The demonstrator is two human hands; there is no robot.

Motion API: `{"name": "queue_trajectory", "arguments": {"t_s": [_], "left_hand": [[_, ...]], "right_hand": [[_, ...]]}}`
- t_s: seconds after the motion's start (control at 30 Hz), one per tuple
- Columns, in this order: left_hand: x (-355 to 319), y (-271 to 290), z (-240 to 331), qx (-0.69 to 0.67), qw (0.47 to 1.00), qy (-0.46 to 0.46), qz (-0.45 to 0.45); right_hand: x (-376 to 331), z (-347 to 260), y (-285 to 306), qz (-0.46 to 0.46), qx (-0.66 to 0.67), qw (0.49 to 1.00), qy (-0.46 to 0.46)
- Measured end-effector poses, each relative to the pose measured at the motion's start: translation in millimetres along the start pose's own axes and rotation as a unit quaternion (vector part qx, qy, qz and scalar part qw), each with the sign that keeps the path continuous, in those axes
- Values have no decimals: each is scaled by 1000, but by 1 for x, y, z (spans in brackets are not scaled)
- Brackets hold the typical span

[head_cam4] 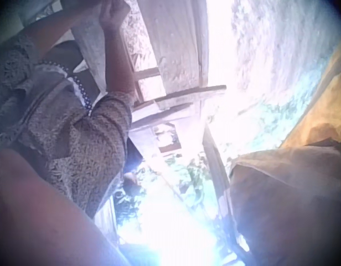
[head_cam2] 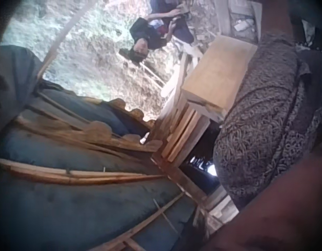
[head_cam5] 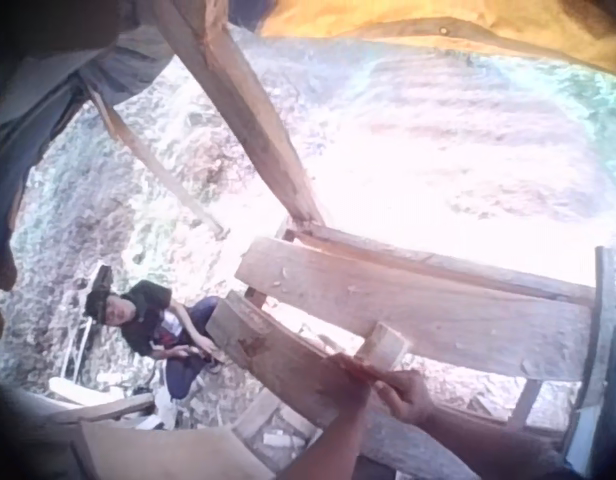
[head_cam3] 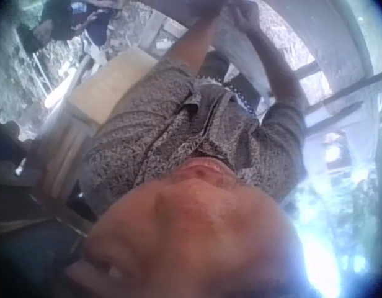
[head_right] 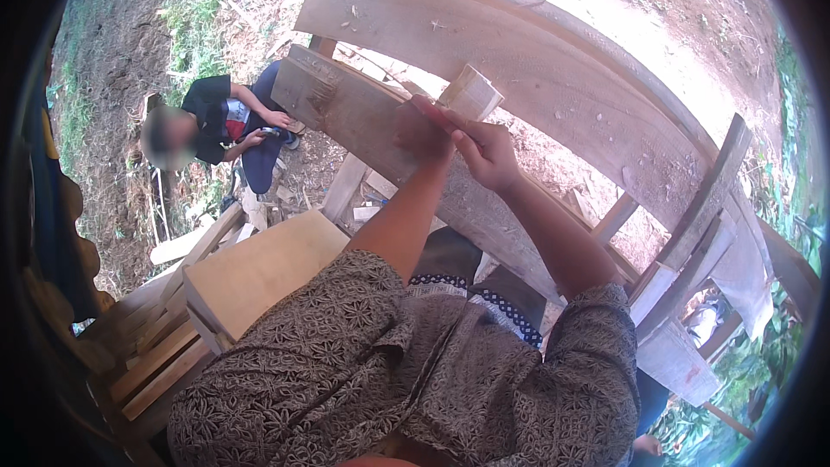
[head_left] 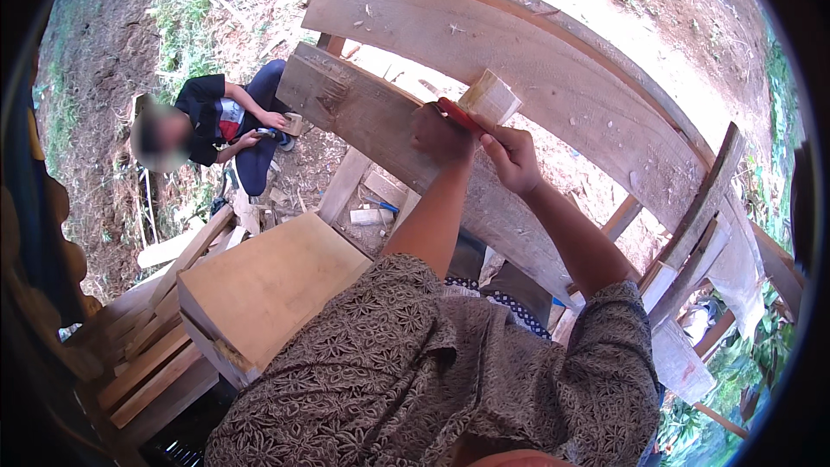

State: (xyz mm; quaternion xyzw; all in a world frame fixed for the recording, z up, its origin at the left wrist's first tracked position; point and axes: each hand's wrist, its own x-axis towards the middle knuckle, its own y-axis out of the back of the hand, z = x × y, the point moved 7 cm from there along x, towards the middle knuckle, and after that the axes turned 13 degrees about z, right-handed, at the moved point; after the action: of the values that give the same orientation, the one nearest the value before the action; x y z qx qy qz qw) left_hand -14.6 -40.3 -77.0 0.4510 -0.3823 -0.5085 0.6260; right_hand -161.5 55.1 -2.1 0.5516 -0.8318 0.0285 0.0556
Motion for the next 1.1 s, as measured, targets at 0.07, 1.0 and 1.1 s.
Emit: {"name": "queue_trajectory", "arguments": {"t_s": [0.07,1.0,1.1], "left_hand": [[3,-6,-8,4,1000,-14,3],[-18,23,7,-69,981,-137,123],[-20,25,10,-62,978,-131,146]], "right_hand": [[-1,-6,-2,-12,-6,1000,4],[-44,50,34,182,137,953,-201],[-46,12,41,126,21,958,-257]]}}
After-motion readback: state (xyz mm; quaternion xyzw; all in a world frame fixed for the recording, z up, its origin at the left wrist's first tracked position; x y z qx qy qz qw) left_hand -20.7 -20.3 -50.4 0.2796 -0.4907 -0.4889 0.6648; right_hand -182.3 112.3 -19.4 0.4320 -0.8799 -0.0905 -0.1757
